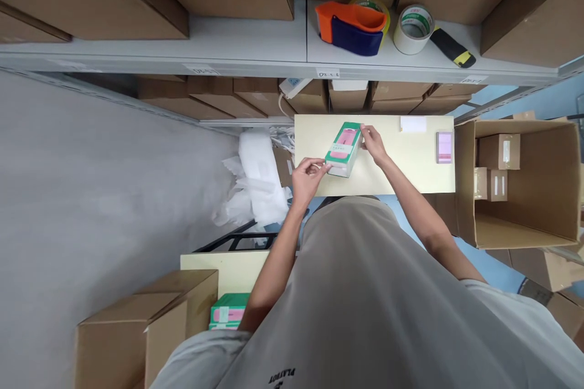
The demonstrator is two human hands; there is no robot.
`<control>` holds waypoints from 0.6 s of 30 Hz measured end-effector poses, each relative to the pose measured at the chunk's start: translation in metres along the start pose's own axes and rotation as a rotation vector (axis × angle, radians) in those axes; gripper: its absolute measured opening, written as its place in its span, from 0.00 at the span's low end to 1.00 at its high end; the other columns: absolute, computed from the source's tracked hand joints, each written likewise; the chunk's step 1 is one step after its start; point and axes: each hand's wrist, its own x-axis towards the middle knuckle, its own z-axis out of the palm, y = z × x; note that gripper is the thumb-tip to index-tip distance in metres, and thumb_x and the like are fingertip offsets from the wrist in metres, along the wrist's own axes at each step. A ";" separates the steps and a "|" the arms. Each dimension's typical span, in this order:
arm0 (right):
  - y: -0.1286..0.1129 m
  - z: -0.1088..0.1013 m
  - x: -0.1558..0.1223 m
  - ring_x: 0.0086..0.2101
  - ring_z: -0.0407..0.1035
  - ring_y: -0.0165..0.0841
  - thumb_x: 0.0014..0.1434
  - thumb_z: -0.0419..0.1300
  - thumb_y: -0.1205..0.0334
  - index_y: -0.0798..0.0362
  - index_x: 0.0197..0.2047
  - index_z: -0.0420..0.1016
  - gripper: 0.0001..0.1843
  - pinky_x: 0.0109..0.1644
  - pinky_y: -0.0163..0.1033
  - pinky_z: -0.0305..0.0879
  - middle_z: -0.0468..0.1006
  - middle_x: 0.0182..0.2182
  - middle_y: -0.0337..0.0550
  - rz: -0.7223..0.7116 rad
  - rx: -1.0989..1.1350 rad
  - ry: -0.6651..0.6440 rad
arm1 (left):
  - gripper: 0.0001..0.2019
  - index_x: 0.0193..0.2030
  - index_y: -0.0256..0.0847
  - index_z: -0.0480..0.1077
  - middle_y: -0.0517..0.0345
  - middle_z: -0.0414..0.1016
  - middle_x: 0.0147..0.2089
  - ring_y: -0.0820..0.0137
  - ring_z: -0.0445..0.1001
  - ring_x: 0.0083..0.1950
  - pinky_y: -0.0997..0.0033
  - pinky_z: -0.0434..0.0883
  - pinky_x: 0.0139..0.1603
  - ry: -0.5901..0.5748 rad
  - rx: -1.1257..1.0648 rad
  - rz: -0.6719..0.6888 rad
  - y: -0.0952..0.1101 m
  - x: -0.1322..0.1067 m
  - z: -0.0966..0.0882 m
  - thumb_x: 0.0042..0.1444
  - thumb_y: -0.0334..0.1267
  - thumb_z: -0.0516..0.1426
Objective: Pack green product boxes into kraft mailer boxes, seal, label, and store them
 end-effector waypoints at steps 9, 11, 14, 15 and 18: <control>0.053 0.056 -0.069 0.28 0.80 0.37 0.81 0.41 0.22 0.54 0.44 0.81 0.45 0.29 0.35 0.74 0.83 0.30 0.50 0.612 0.149 -0.504 | 0.18 0.47 0.42 0.86 0.58 0.82 0.37 0.69 0.77 0.37 0.71 0.73 0.39 -0.025 -0.029 -0.107 0.020 0.096 0.030 0.49 0.42 0.77; 0.061 0.060 -0.078 0.28 0.79 0.38 0.82 0.39 0.23 0.53 0.45 0.81 0.46 0.27 0.35 0.74 0.84 0.30 0.52 0.676 0.216 -0.562 | 0.15 0.44 0.41 0.86 0.57 0.82 0.37 0.67 0.78 0.38 0.69 0.73 0.40 -0.040 -0.045 -0.179 0.012 0.103 0.036 0.48 0.40 0.76; 0.068 0.057 -0.080 0.27 0.78 0.38 0.80 0.42 0.21 0.52 0.45 0.81 0.45 0.26 0.35 0.73 0.83 0.29 0.51 0.710 0.265 -0.550 | 0.14 0.43 0.40 0.85 0.55 0.82 0.37 0.65 0.79 0.40 0.66 0.76 0.44 -0.041 -0.079 -0.204 0.004 0.102 0.041 0.49 0.39 0.76; 0.069 0.055 -0.078 0.27 0.78 0.38 0.79 0.44 0.20 0.52 0.44 0.80 0.44 0.25 0.36 0.73 0.82 0.28 0.50 0.708 0.272 -0.533 | 0.15 0.43 0.40 0.86 0.55 0.81 0.37 0.64 0.80 0.40 0.65 0.77 0.46 -0.037 -0.095 -0.203 0.002 0.100 0.041 0.50 0.39 0.77; 0.070 0.050 -0.073 0.29 0.79 0.40 0.76 0.50 0.17 0.50 0.45 0.79 0.42 0.26 0.38 0.74 0.81 0.30 0.48 0.681 0.289 -0.463 | 0.17 0.47 0.40 0.86 0.54 0.81 0.38 0.62 0.81 0.43 0.64 0.78 0.49 -0.028 -0.138 -0.201 0.003 0.090 0.038 0.51 0.39 0.78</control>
